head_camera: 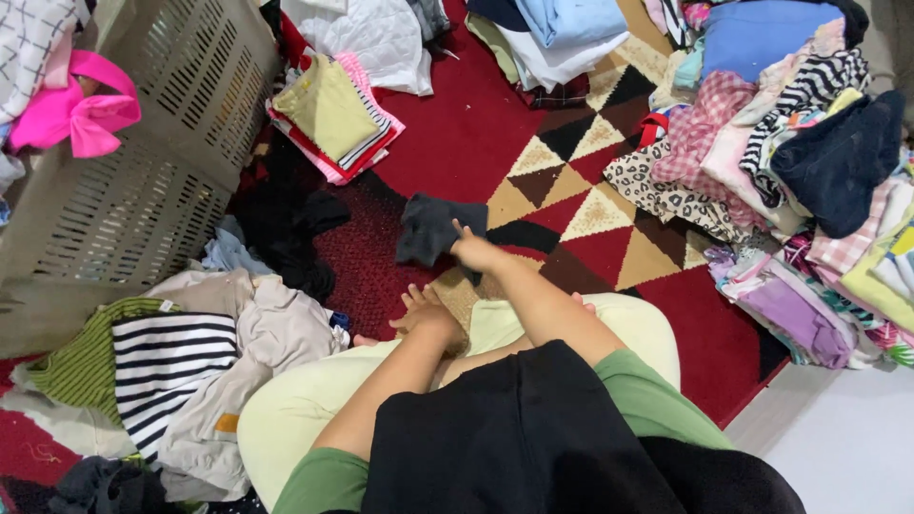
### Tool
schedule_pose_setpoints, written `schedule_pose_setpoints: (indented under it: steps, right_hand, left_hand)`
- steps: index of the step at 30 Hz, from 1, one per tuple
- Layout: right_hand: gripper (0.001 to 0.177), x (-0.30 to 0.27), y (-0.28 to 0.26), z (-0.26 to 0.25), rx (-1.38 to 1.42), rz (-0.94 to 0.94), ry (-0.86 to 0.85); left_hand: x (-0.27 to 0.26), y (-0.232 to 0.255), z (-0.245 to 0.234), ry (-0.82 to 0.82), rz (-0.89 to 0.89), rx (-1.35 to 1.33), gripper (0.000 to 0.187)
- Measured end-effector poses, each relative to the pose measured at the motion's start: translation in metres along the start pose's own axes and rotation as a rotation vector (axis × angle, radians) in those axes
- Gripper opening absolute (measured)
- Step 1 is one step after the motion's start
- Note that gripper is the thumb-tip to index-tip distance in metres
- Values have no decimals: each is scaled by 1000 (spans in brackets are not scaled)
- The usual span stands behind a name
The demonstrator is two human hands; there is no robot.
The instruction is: Folding various types of laundry including shirts, pants, and socks while sitting on the floor.
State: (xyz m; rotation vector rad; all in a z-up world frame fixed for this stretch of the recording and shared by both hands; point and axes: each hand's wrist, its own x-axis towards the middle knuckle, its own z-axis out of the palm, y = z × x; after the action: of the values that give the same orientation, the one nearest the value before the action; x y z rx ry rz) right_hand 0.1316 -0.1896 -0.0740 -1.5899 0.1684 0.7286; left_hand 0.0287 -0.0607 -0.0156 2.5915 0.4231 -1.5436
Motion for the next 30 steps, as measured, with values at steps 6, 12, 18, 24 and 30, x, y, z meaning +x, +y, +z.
schedule_pose_setpoints:
  steps: [6,12,18,24,30]
  right_hand:
    - [48,-29,-56,-63,898,115,166]
    - [34,-63,-101,-157,888,-302,482]
    - [35,12,-78,-289,172,-718,795]
    - [90,51,-2,-278,-1165,125,643]
    - [101,31,6,-201,-951,274,720]
  left_hand:
    - [12,-2,40,214,21,45,126]
    - [63,-14,31,24,163,-10,167]
    - [66,-16,29,-32,185,-46,167]
    - [84,-21,44,-36,204,-83,171]
    - [98,-20,55,47,157,13,158]
